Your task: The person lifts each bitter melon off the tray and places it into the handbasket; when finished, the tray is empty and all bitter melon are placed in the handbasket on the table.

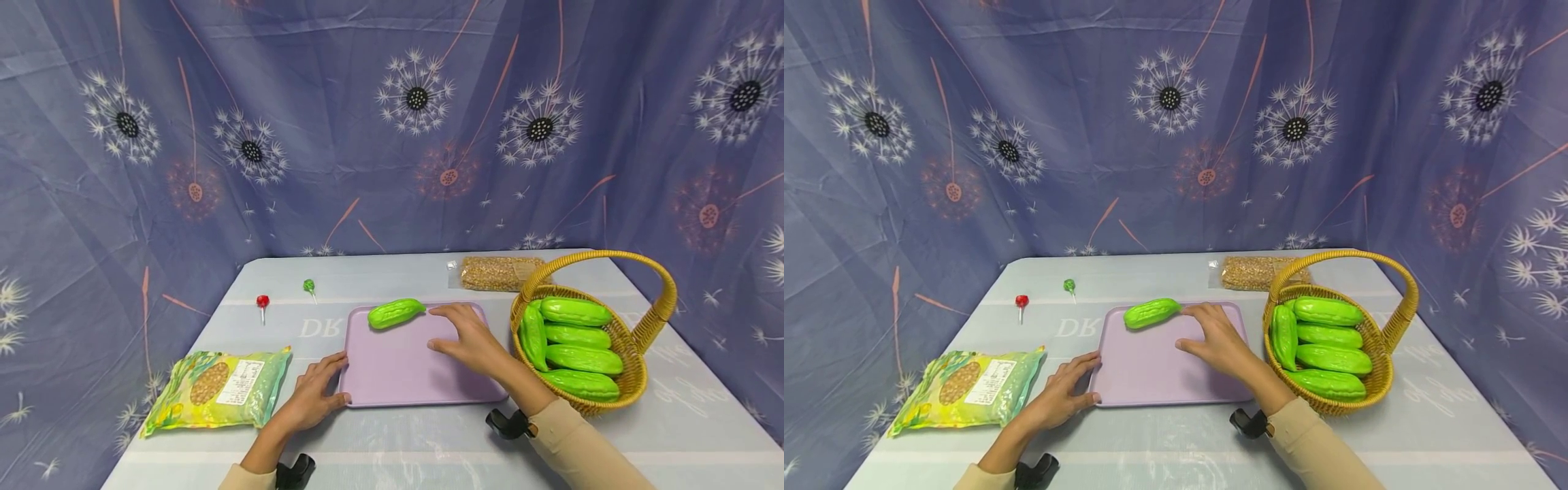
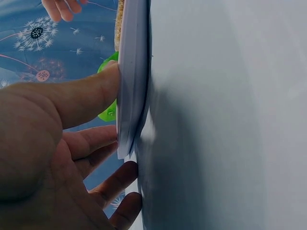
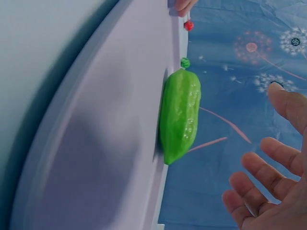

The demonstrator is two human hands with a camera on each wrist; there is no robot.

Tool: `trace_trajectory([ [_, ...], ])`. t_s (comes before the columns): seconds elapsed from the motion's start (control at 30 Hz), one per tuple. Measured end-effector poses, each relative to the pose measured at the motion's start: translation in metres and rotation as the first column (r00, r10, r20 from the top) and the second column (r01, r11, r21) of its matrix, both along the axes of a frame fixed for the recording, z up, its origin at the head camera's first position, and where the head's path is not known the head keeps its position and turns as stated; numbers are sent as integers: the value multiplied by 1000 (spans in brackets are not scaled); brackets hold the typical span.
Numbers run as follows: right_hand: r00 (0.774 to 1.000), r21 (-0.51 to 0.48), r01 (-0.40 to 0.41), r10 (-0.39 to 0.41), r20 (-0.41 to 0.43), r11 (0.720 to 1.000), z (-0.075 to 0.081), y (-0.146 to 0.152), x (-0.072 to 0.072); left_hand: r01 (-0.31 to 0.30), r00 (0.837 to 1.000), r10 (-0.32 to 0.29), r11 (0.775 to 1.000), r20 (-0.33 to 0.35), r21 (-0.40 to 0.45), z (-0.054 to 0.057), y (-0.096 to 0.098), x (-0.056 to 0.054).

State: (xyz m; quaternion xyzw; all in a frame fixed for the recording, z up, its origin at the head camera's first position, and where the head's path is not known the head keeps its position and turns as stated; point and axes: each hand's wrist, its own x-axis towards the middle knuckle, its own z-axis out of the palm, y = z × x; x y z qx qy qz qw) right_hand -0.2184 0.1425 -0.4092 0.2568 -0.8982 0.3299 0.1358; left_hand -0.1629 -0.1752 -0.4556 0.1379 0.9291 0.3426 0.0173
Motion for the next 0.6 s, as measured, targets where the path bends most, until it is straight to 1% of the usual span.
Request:
trace_trajectory([
  [0.17, 997, 10, 4, -5, 76, 1000, -5, -7, -12, -3, 1000, 3, 1000, -1, 0, -1, 1, 0],
  [0.27, 994, 12, 12, -13, 108, 1000, -7, -10, -18, -2, 1000, 2, 1000, -5, 3, -1, 1, 0],
  [0.6, 986, 54, 20, -28, 166, 998, -12, -22, -39, -7, 1000, 7, 1000, -2, 1, 0, 1, 0],
])
